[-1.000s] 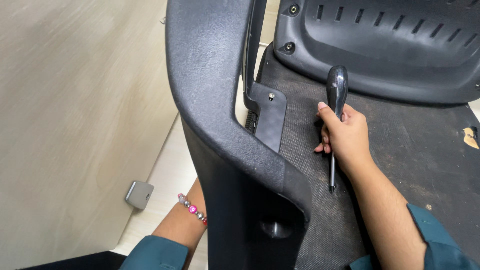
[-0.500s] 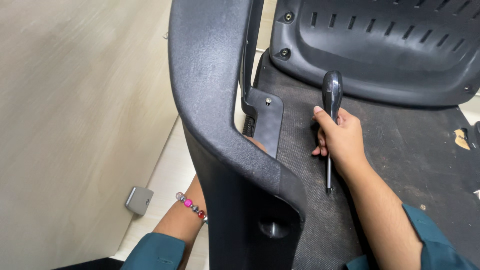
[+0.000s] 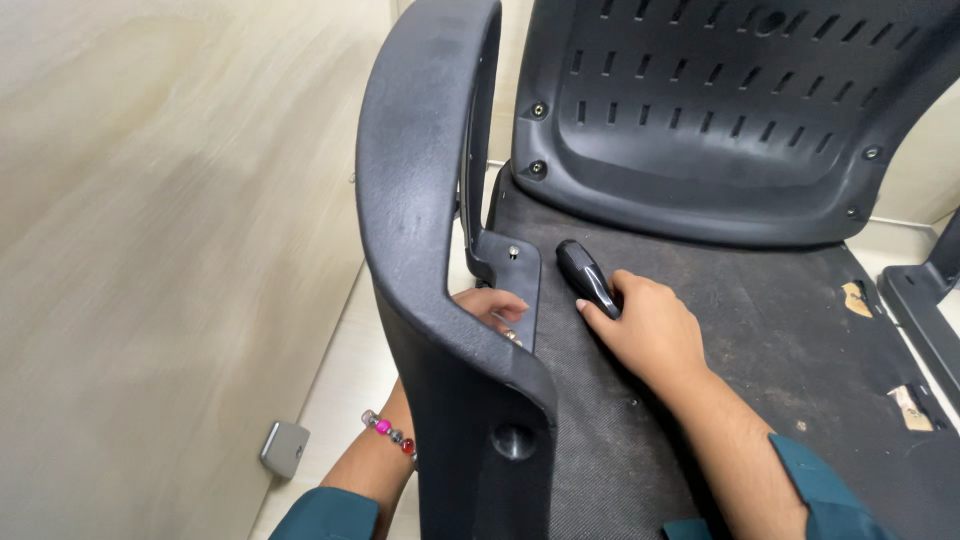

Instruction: The person attaches a black plastic armrest to a chair seat using a screwdriver and screws. They align the armrest, insert screws, and tighten them to secure the armrest to the seat.

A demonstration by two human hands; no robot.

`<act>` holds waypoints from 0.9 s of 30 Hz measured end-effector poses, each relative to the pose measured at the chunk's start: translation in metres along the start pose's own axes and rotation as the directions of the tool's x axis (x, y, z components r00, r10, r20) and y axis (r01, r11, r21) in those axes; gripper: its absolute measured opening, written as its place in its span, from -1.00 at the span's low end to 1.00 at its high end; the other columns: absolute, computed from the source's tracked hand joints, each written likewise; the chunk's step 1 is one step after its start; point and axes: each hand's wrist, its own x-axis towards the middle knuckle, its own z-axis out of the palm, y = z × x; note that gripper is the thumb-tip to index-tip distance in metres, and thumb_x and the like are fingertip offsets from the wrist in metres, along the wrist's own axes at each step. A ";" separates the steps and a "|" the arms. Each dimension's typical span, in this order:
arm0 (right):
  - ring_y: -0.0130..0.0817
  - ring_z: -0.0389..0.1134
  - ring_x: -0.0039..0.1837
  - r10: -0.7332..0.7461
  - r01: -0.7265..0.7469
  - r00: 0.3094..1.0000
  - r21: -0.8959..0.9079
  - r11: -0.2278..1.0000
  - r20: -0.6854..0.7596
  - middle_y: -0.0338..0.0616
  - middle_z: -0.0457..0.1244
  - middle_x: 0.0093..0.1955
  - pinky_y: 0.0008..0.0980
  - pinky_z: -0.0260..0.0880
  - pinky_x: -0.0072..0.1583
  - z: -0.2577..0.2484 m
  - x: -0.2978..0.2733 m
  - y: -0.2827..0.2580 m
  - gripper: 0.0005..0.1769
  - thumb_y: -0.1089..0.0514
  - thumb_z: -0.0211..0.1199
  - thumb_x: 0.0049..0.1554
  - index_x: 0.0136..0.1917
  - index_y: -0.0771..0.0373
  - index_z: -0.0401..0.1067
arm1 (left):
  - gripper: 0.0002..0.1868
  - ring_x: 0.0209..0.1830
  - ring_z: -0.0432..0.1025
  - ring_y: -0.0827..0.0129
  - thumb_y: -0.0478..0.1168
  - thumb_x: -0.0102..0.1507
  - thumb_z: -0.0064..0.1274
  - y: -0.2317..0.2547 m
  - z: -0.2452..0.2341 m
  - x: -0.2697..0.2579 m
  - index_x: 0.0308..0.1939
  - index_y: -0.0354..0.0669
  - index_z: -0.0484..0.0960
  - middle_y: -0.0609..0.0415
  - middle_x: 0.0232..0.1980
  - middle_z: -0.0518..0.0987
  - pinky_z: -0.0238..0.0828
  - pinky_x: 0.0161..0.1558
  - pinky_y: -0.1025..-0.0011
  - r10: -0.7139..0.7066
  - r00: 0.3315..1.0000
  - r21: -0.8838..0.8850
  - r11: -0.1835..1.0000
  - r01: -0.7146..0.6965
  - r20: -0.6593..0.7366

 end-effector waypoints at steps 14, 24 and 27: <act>-0.17 0.42 0.05 -0.291 0.342 0.939 0.437 0.832 -0.181 -0.05 0.35 0.02 -0.23 0.47 0.03 -0.001 -0.013 -0.003 -0.64 0.13 0.35 0.03 0.09 0.28 0.46 | -0.65 -0.18 0.58 0.53 -0.43 0.04 0.28 0.028 0.015 0.005 -0.10 -0.14 0.72 0.16 -0.21 0.66 0.65 -0.14 0.54 -0.331 0.942 -0.010 0.944 0.331 -0.050; -0.52 0.45 -0.23 -0.403 -0.080 0.869 0.884 0.461 0.289 -0.13 0.41 -0.20 -0.53 0.51 -0.12 0.013 -0.034 -0.013 -0.60 0.33 0.25 0.16 0.29 0.33 0.45 | -0.77 -0.17 0.57 0.48 -0.30 0.06 0.36 0.015 0.008 0.001 -0.22 -0.25 0.75 0.06 -0.27 0.70 0.60 -0.13 0.47 -0.365 0.930 -0.043 0.931 0.363 -0.034; -0.52 0.42 -0.25 -0.436 -0.090 0.847 0.891 0.445 0.303 -0.16 0.40 -0.24 -0.51 0.48 -0.16 0.019 -0.036 -0.012 -0.56 0.34 0.19 0.15 0.31 0.23 0.42 | -0.76 -0.18 0.58 0.48 -0.26 0.10 0.32 0.007 0.000 -0.004 -0.15 -0.19 0.77 0.10 -0.24 0.71 0.60 -0.13 0.47 -0.420 0.907 -0.111 0.902 0.416 -0.012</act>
